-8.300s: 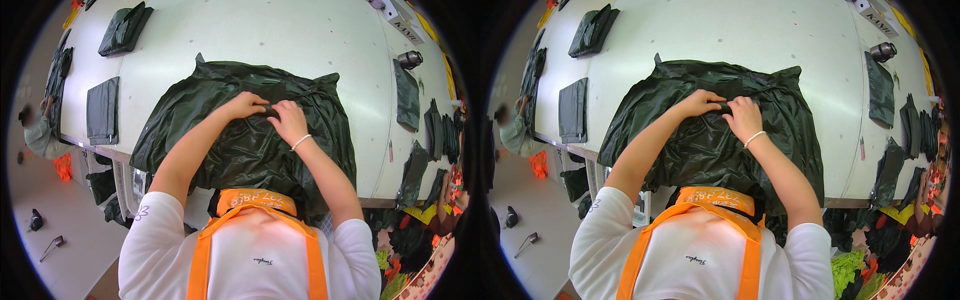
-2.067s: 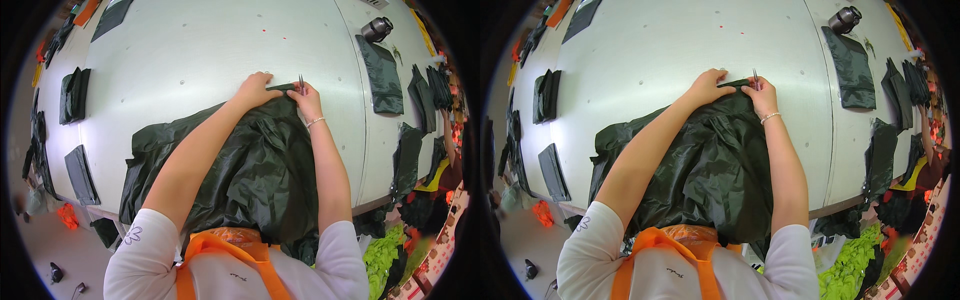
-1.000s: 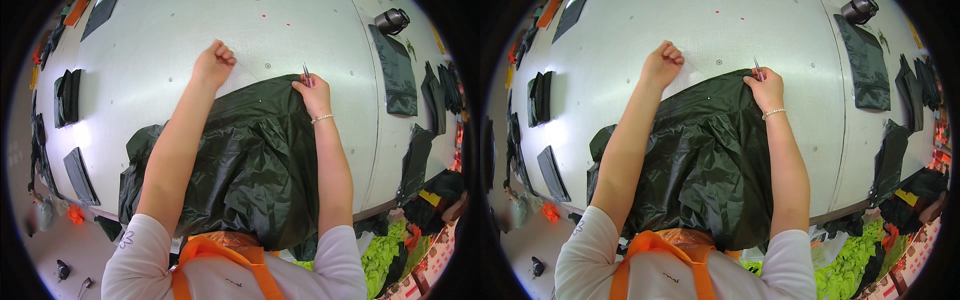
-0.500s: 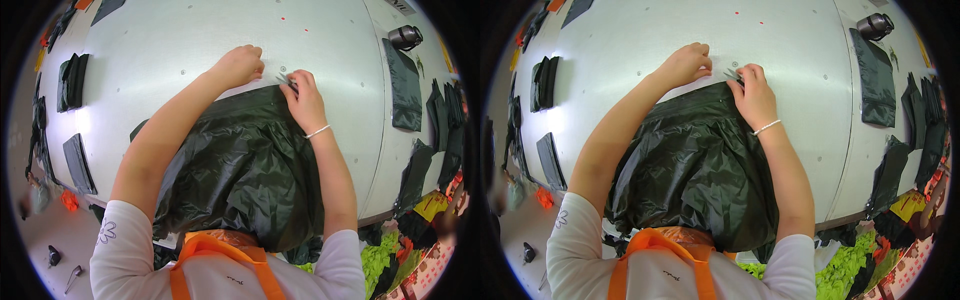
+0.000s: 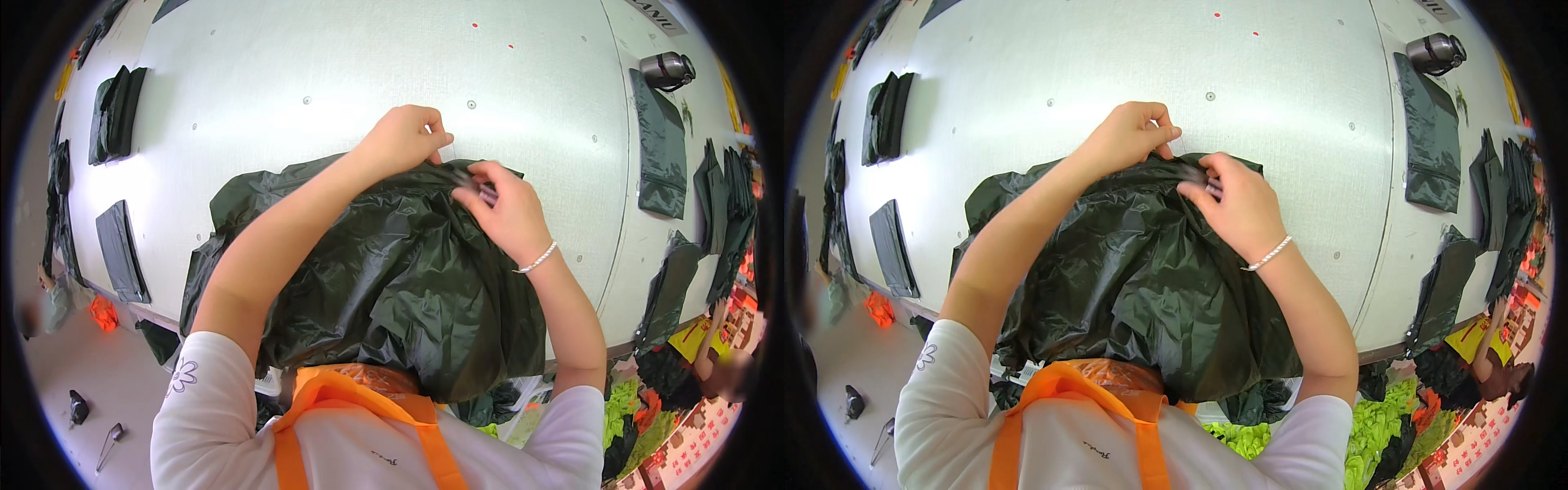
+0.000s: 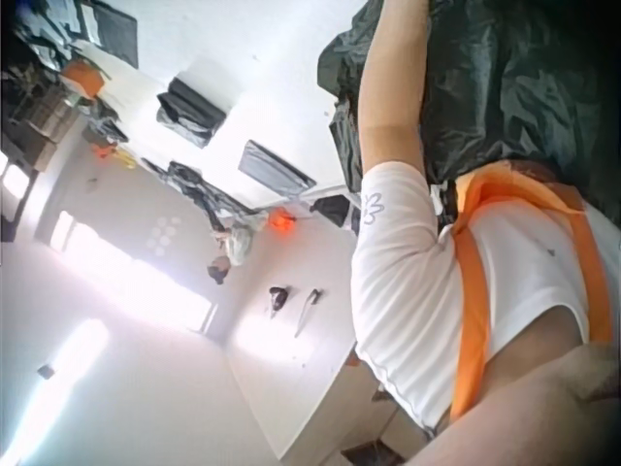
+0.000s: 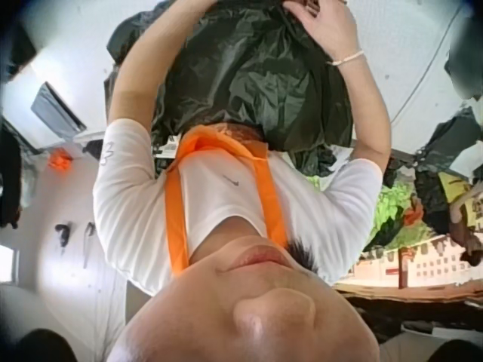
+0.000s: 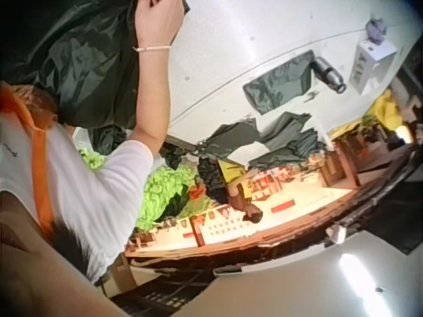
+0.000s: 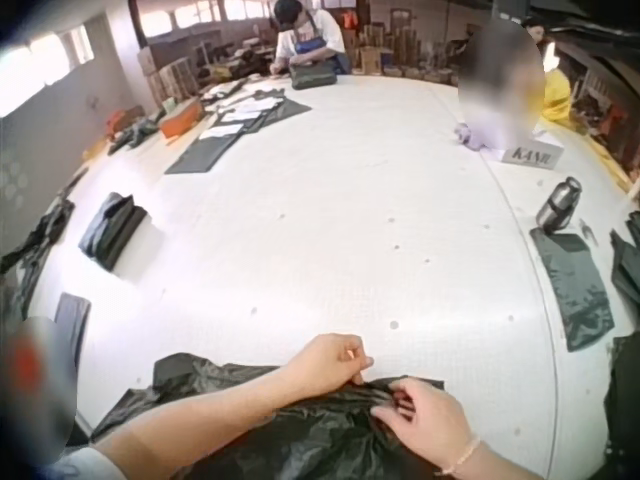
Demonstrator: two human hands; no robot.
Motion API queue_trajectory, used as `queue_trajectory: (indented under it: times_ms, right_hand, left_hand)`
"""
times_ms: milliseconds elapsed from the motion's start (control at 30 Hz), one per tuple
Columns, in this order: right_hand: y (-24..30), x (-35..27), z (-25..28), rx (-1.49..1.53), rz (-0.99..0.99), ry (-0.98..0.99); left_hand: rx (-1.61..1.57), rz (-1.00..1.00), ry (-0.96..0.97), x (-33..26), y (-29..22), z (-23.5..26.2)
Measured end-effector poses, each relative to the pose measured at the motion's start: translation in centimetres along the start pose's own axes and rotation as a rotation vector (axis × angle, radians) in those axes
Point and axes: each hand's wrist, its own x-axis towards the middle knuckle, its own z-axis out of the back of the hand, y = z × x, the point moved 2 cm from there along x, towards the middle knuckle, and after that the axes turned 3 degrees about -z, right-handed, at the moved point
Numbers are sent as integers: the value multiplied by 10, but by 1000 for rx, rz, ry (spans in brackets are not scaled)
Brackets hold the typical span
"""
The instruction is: The person folds a dark green jacket on a white table, smoothing and aligning the fabric, then folding it into a compact rectangle. The person then picks up another jacket, unfolds it, and begins to fold it as well.
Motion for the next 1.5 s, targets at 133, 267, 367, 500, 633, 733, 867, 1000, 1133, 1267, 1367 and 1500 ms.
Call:
queue_trajectory:
  times_ms: [133,267,367,500,633,733,867,1000,1133,1267,1367,1500]
  right_hand:
    - [-17,18,4,163,-93,-41]
    - [-11,23,2,44,-114,88]
    - [-15,25,-2,20,-88,59]
    - [-11,27,-1,-63,-101,64]
    - [2,27,5,-215,-62,69]
    - [-12,29,9,-83,-29,-48]
    - [-77,25,64,238,-112,-420]
    - [-124,4,88,359,-352,-483]
    - [-138,-3,65,403,-323,-422]
    - [-129,9,56,425,-259,-468]
    - [-152,1,69,356,-273,-558]
    - [-143,-20,63,209,-280,-341]
  left_hand:
    - [71,-64,-88,-10,1,-6]
    - [98,-89,-124,-11,-1,-7]
    - [105,-81,-120,-11,-1,-8]
    - [118,-90,-123,-10,0,-8]
    - [92,-98,-175,-11,1,-6]
    - [158,-108,-174,-37,-18,7]
    - [113,-291,19,-133,-6,29]
    - [50,53,455,-290,70,34]
    - [779,272,745,-479,152,7]
    - [947,572,900,-521,173,-7]
    - [873,729,866,-500,160,6]
    - [664,641,519,-403,97,10]
